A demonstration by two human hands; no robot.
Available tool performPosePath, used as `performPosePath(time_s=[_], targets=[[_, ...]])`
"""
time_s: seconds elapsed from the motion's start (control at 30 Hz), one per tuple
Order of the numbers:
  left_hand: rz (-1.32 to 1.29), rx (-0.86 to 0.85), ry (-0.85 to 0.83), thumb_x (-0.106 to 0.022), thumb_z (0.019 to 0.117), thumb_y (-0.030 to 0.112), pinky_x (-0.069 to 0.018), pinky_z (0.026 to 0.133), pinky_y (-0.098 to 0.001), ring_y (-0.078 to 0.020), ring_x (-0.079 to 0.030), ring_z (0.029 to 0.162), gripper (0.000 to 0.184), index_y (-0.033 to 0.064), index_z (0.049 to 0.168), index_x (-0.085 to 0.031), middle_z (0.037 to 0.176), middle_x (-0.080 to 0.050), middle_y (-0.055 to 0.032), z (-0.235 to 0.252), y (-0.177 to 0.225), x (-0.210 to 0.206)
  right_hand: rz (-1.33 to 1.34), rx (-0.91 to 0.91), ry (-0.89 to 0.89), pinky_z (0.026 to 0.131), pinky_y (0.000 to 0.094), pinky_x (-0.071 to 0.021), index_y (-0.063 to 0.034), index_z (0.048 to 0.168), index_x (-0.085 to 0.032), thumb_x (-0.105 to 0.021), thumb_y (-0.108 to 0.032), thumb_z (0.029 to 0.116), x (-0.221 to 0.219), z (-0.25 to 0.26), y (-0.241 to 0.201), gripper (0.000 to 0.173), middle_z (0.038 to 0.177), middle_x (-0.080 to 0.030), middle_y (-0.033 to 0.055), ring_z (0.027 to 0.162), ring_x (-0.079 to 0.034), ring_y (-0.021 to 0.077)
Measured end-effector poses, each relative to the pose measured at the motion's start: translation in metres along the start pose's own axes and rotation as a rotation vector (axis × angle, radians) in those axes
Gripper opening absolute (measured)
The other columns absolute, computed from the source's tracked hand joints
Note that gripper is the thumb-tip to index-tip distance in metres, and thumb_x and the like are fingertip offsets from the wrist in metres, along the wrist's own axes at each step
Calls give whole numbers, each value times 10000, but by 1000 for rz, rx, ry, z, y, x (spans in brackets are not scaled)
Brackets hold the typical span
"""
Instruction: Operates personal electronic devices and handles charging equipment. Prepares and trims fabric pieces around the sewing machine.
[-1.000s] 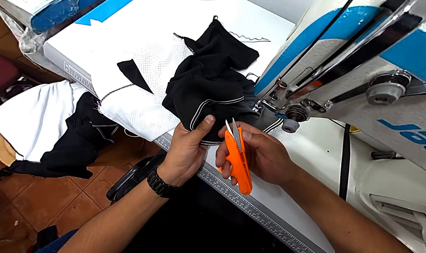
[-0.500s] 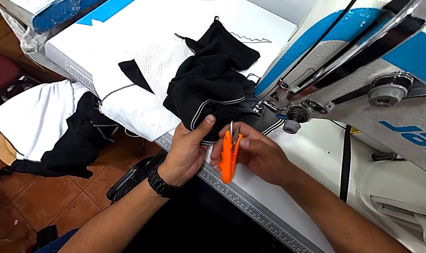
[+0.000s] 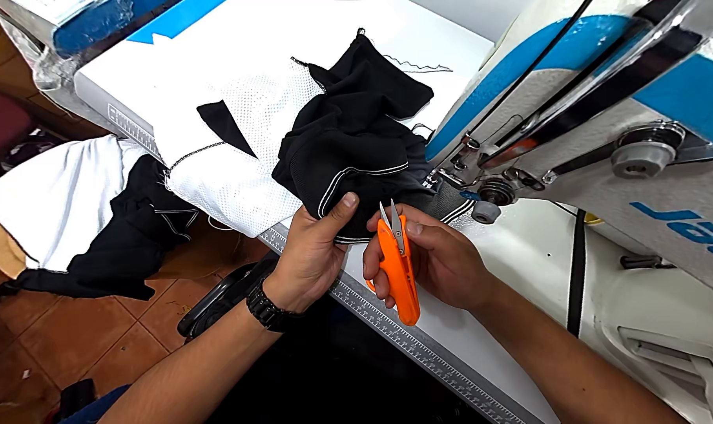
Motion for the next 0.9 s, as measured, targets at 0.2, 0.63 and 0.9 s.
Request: performPosePath(time_s=[0.2, 0.63, 0.9], targets=[[-6, 3, -1, -627, 1021, 191, -622, 818, -311, -142, -727, 946, 217, 127, 1229, -633, 1103, -716, -75, 0, 0, 0, 28, 3, -2, 622, 342, -634, -116, 1282, -470, -227, -321, 1095, 0, 0, 1, 368, 930, -715, 162, 722, -742, 244], [12, 18, -22, -617, 1029, 229, -561, 558, -204, -68, -651, 659, 153, 143, 1153, -642, 926, -690, -57, 0, -2, -2, -99, 56, 25, 874, 367, -599, -100, 1295, -471, -308, -245, 1069, 2, 2, -2, 314, 1155, -687, 159, 1051, -705, 253], [-14, -20, 0, -627, 1021, 180, -608, 880, -312, -143, -716, 1011, 214, 127, 1228, -635, 1145, -712, -64, 1, 1, 0, -2, 18, -11, 671, 356, -641, -111, 1246, -500, -264, -321, 1074, 5, -1, -1, 359, 946, -699, 142, 783, -742, 233]])
Point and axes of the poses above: each hand's wrist, its own z-axis towards the middle knuckle, its own x-axis out of the back of the hand, y = z × x, the point moved 10 cm from there along z, towards the middle knuckle
